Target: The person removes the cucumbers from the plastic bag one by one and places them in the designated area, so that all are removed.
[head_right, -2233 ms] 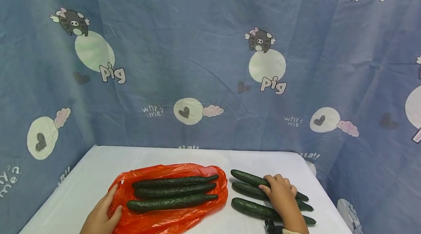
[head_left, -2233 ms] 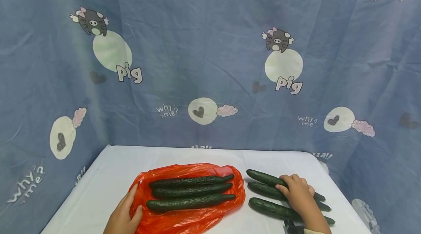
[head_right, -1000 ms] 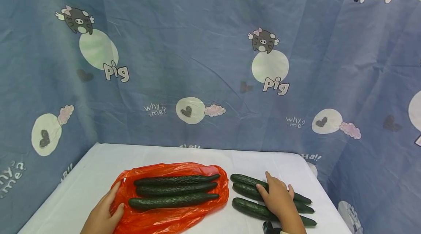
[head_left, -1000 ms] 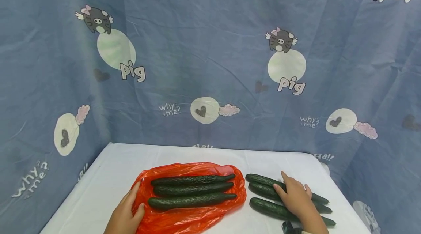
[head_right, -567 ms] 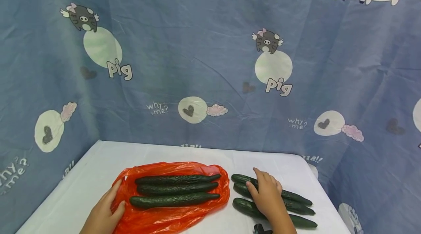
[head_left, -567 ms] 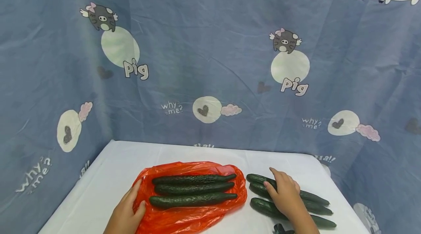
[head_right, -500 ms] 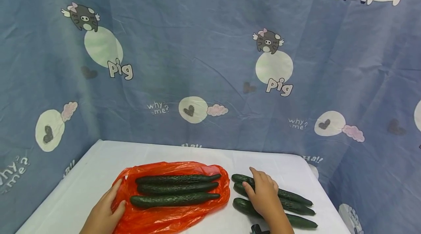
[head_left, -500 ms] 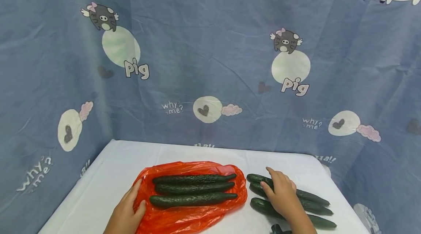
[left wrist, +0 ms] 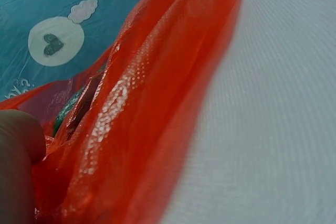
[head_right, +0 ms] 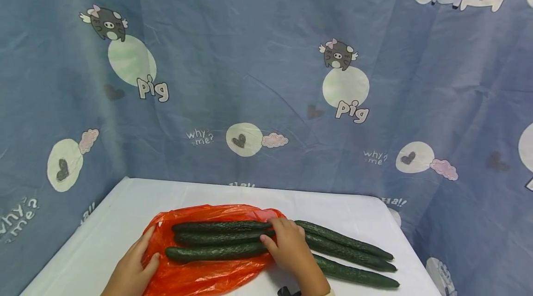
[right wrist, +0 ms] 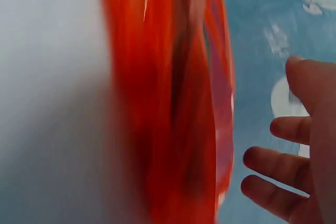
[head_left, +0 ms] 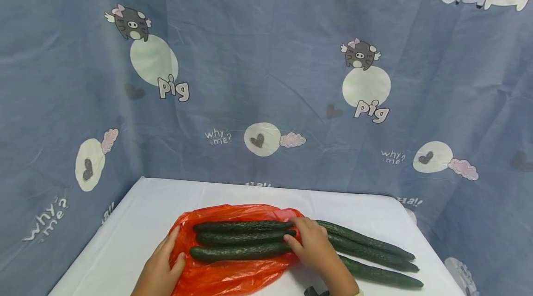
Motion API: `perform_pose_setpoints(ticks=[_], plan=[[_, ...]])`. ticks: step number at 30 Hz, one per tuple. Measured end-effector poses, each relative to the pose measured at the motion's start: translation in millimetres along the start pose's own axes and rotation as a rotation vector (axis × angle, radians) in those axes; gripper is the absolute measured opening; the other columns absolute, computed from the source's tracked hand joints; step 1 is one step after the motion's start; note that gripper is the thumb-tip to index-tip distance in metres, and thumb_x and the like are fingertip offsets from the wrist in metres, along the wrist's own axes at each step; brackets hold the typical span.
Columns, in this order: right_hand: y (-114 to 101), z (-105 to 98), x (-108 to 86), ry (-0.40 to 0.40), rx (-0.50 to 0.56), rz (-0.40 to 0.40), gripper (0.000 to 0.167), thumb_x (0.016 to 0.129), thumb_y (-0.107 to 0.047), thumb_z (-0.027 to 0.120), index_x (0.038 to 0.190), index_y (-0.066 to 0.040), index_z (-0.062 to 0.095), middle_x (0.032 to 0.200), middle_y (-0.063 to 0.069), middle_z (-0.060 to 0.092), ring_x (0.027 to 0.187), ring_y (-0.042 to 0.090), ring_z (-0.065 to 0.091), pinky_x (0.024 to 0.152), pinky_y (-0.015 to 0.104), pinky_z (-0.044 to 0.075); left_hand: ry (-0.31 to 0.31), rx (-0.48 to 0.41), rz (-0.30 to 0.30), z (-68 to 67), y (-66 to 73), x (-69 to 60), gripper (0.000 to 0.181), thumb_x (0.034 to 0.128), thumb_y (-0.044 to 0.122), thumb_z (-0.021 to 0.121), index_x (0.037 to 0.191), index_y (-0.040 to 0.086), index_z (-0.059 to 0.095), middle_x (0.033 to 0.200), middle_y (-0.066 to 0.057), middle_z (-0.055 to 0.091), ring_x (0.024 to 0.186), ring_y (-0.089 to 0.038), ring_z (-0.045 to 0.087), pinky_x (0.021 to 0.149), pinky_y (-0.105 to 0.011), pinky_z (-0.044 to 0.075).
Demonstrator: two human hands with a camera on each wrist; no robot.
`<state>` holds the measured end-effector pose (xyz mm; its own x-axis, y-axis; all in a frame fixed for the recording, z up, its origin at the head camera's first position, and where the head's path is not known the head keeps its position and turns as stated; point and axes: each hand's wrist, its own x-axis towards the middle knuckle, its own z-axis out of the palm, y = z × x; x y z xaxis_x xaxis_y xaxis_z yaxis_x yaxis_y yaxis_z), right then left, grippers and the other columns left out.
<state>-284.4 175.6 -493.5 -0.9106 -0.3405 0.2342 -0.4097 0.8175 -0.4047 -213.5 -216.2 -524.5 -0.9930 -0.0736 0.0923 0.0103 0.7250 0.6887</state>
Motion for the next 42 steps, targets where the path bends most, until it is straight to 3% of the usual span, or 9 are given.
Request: perform_pose_setpoints(ticks=[7,15,22,30,35,42], plan=[[-33.7,17.7,11.5,-0.064,-0.021,-0.045,0.054,0.101,-0.046,0.065,0.146,-0.017,0.058,0.141,0.003,0.063,0.135,0.029,0.055,0.102,0.062,0.042,0.0,0.007,0.017,2.9,-1.9,2.7,0.08,0.0989,0.018,0.066,0.166,0.004,0.025,0.163,-0.026,0.039,0.138,-0.046,0.052,0.106,-0.066,0.047],[-67.4,38.6,20.8,-0.129,-0.077,-0.082,0.041,0.1,-0.051,0.065,0.134,-0.03,0.066,0.126,-0.005,0.064,0.121,0.021,0.059,0.088,0.047,0.046,-0.005,-0.001,0.005,2.8,-2.7,0.5,0.08,0.098,0.016,0.067,0.165,0.003,0.025,0.162,-0.027,0.041,0.137,-0.046,0.053,0.106,-0.065,0.048],[-83.5,51.9,21.9,-0.131,-0.14,-0.08,0.034,0.098,-0.051,0.068,0.123,-0.027,0.07,0.116,-0.003,0.067,0.111,0.022,0.062,0.08,0.045,0.048,0.01,0.005,0.019,3.3,-1.3,-0.9,0.08,0.0964,0.014,0.068,0.164,0.003,0.027,0.16,-0.026,0.044,0.133,-0.045,0.057,0.103,-0.065,0.052],[-93.5,61.0,22.1,-0.118,-0.181,-0.061,0.033,0.095,-0.052,0.072,0.114,-0.026,0.072,0.105,-0.003,0.064,0.1,0.02,0.061,0.081,0.044,0.05,0.018,0.01,0.035,2.9,-0.2,-0.4,0.08,0.0953,0.013,0.069,0.164,0.002,0.028,0.16,-0.026,0.043,0.133,-0.045,0.057,0.103,-0.064,0.052],[-98.6,65.5,20.4,-0.148,-0.199,-0.068,0.04,0.093,-0.059,0.071,0.115,-0.026,0.07,0.105,-0.005,0.063,0.1,0.019,0.059,0.081,0.043,0.05,0.048,0.005,0.053,4.0,-1.3,-0.9,0.081,0.0939,0.011,0.07,0.163,0.002,0.03,0.157,-0.025,0.047,0.128,-0.042,0.061,0.098,-0.062,0.056],[-103.2,67.8,18.4,-0.196,-0.228,-0.087,0.048,0.089,-0.065,0.072,0.121,-0.029,0.069,0.109,-0.006,0.061,0.104,0.018,0.055,0.083,0.042,0.047,0.032,-0.009,0.035,2.4,-2.0,0.3,0.08,0.0955,0.014,0.069,0.164,0.003,0.029,0.159,-0.026,0.045,0.13,-0.044,0.059,0.1,-0.063,0.054]])
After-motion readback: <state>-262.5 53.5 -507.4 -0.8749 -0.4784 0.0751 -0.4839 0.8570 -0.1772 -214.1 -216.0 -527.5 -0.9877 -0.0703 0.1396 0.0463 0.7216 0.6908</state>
